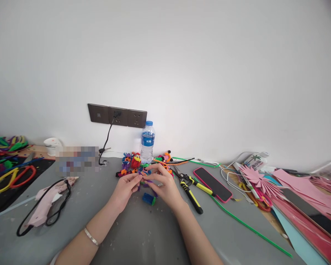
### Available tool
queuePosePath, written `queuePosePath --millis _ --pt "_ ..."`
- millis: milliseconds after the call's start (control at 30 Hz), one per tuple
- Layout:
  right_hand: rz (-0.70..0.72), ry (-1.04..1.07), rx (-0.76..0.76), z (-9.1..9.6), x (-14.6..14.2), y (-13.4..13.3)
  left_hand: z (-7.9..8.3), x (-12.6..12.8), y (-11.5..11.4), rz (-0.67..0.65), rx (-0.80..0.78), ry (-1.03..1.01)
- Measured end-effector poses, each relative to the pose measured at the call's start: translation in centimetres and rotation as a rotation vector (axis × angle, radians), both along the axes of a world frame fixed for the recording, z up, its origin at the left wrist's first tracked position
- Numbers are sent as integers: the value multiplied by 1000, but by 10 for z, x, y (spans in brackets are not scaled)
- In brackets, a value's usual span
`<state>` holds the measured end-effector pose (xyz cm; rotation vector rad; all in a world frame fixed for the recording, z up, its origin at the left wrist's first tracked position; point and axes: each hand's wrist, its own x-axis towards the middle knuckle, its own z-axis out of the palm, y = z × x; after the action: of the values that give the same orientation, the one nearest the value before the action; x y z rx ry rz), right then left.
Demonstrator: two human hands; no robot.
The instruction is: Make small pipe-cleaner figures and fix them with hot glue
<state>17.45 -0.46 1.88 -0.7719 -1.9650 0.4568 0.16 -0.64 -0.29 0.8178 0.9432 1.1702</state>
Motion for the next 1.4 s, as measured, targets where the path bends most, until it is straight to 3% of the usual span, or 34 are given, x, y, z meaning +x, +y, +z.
queuePosePath --millis 167,300,500,633,800,1000,1400 --pt "13 141 -77 7 1 0 4 0 -1 -10 5 53" --pt "62 194 -178 12 3 0 8 0 -4 -174 -7 64" --pt "253 207 -379 9 9 3 13 -1 -9 -385 16 156" --pt "371 205 -552 5 13 5 14 1 -12 -431 64 199" --pt "420 256 -715 5 16 4 10 2 -12 -438 107 223" --pt "389 256 -725 8 16 3 14 4 -12 -432 97 219" --pt "501 410 -691 5 5 2 14 1 -17 -550 -139 -164"
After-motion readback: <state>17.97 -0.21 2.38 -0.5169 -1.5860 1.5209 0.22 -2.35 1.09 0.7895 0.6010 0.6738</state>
